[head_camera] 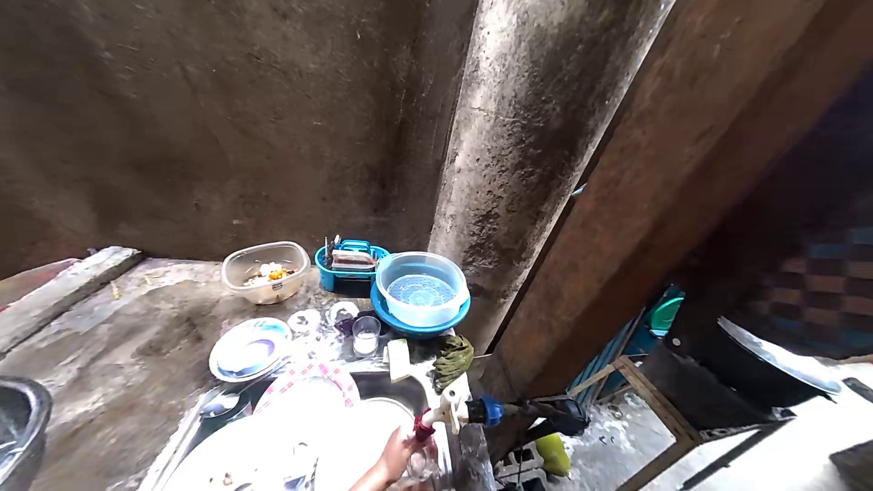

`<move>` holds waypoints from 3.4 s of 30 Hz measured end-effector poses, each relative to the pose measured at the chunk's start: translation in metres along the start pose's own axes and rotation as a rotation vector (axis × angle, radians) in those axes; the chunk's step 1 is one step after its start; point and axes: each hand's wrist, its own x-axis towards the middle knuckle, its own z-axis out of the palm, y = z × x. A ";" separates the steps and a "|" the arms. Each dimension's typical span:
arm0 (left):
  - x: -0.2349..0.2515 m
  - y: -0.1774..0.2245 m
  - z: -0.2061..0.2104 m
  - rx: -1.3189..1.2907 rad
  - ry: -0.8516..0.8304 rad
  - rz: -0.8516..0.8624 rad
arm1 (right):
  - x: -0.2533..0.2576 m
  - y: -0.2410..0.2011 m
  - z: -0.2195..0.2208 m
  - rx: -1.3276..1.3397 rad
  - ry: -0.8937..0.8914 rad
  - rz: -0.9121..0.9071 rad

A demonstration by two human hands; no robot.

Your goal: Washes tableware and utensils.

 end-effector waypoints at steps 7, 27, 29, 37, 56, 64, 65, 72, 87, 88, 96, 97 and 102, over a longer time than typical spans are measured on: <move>-0.018 0.003 -0.012 0.574 0.043 0.304 | -0.002 -0.039 0.022 -0.465 -0.183 -0.099; 0.033 0.081 -0.021 0.922 -0.665 -0.360 | 0.018 -0.028 0.001 -1.334 -0.095 -0.489; 0.038 0.072 -0.025 0.871 -0.522 -0.252 | 0.022 -0.030 0.000 -1.112 -0.091 -0.352; 0.040 0.015 -0.006 -0.425 0.359 -0.297 | 0.008 -0.032 0.007 -0.997 -0.135 -0.531; -0.031 -0.017 -0.004 -0.780 0.491 -0.578 | 0.026 -0.017 0.011 -0.440 0.046 -0.339; 0.003 0.032 -0.005 -0.086 0.253 -0.247 | 0.036 -0.010 0.035 0.149 0.027 -0.055; 0.003 0.033 -0.004 0.013 0.213 -0.234 | 0.034 -0.012 0.035 0.104 0.049 -0.055; -0.004 0.006 -0.002 0.333 -0.023 0.175 | 0.000 -0.018 0.009 -0.076 0.169 -0.085; -0.066 -0.027 -0.035 -0.875 0.315 -0.646 | 0.009 0.013 0.016 -0.754 -0.064 -0.538; -0.064 -0.028 -0.040 -0.829 0.384 -0.587 | 0.015 0.016 0.015 -0.702 -0.087 -0.553; -0.070 0.087 -0.150 0.540 0.237 -0.135 | 0.031 0.029 0.044 -0.746 -0.164 -0.575; -0.078 0.104 -0.160 0.696 0.200 -0.048 | 0.042 0.029 0.051 -0.825 -0.184 -0.662; -0.136 0.142 -0.226 1.085 0.283 0.293 | 0.092 0.029 0.138 -1.507 -0.321 -1.091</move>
